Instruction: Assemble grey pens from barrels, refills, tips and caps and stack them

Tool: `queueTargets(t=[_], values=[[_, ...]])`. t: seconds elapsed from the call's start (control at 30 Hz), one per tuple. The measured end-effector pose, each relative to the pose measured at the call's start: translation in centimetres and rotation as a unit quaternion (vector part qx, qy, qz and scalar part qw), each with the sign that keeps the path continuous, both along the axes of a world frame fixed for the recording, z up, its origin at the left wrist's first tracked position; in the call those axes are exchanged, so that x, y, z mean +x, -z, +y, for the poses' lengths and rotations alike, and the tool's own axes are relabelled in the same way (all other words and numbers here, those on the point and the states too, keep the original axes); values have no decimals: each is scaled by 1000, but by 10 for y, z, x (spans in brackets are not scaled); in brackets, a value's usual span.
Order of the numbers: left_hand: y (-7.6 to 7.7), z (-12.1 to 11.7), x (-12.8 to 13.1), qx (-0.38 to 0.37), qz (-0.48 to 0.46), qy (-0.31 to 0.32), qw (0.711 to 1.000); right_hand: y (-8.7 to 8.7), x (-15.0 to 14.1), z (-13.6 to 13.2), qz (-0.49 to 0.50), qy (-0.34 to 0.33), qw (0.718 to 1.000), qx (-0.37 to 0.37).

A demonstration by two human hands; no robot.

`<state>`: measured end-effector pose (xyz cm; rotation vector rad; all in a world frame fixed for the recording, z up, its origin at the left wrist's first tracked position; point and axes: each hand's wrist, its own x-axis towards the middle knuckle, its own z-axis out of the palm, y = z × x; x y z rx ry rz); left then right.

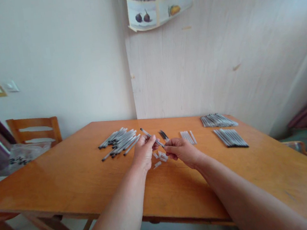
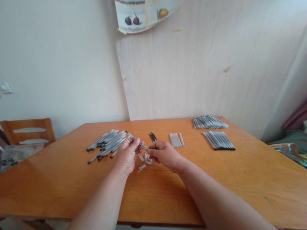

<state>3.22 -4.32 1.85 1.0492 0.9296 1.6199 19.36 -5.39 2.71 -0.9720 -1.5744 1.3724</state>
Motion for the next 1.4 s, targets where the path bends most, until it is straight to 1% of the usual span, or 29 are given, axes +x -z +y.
queueTargets(t=[0.43, 0.7, 0.93, 1.17, 1.23, 1.33, 1.4], values=[[2, -2, 6, -13, -54, -18, 998, 1, -4, -2, -6, 19, 1000, 14], [0, -5, 10, -21, -76, -27, 996, 1, -6, -1, -1, 39, 999, 11], [1, -5, 8, -16, -43, -23, 999, 2, -6, -1, -13, 16, 1000, 22], [-5, -4, 4, 16, -37, -32, 999, -4, -6, -1, -31, 18, 999, 41], [-6, -4, 2, 20, -39, -39, 998, -5, -3, 2, -58, 37, 997, 42], [-5, -3, 0, 20, -18, -56, 998, -4, 2, 9, -99, 111, 987, 57], [-4, -3, -1, 24, 17, -65, 997, -3, 5, 13, -100, 146, 982, 70]])
